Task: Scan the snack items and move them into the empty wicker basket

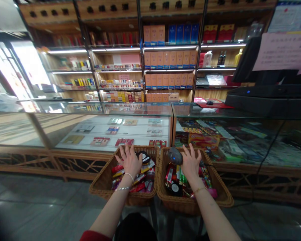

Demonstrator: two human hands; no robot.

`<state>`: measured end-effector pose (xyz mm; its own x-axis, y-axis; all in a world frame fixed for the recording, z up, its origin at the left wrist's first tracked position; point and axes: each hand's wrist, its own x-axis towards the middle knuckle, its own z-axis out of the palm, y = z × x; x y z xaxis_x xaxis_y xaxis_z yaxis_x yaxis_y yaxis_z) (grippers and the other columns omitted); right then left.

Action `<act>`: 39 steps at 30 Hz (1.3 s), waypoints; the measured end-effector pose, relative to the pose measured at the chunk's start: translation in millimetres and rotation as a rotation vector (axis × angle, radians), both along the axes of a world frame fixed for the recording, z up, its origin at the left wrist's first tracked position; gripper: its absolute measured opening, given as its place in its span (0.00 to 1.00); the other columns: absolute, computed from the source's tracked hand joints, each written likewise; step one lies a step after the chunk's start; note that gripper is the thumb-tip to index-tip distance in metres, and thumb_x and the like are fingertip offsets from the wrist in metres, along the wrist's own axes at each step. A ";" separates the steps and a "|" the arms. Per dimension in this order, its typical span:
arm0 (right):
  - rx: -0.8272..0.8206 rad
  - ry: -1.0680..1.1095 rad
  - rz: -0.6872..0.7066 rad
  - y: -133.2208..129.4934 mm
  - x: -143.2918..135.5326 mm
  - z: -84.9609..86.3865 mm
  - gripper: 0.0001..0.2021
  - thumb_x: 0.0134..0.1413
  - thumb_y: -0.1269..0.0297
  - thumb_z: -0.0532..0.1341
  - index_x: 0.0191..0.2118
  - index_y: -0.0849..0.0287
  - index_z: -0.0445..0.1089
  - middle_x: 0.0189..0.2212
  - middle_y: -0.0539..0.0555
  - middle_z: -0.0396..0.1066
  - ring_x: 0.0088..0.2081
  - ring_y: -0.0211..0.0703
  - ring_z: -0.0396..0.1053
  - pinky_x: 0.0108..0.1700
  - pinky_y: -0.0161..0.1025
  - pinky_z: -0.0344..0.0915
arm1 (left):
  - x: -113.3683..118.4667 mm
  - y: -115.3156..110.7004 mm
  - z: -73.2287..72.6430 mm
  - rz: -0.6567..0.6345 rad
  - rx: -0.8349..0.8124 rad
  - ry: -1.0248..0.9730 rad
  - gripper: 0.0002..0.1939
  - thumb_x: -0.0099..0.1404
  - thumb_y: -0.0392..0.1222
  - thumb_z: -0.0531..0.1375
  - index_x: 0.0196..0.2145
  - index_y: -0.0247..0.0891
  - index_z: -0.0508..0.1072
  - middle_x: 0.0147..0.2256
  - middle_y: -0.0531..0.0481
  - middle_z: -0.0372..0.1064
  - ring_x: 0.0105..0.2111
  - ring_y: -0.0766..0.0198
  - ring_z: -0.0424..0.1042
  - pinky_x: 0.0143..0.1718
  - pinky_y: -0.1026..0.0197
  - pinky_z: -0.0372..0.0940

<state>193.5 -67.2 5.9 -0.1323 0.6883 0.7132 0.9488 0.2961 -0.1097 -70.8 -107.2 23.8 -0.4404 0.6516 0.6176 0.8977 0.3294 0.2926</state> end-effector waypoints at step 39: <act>-0.262 -0.133 -0.165 24.4 76.9 -9.5 0.17 0.53 0.76 0.54 0.43 0.58 0.76 0.64 0.54 0.64 0.70 0.58 0.45 0.65 0.66 0.41 | 163.2 63.7 -30.7 -0.479 -0.622 0.179 0.40 0.62 0.57 0.57 0.66 0.32 0.59 0.69 0.34 0.49 0.70 0.37 0.40 0.68 0.32 0.37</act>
<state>270.3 -42.8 -3.6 -0.0837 0.8659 0.4931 0.9928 0.1150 -0.0336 92.4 -43.5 -6.9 0.0458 0.9924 0.1144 0.9986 -0.0485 0.0204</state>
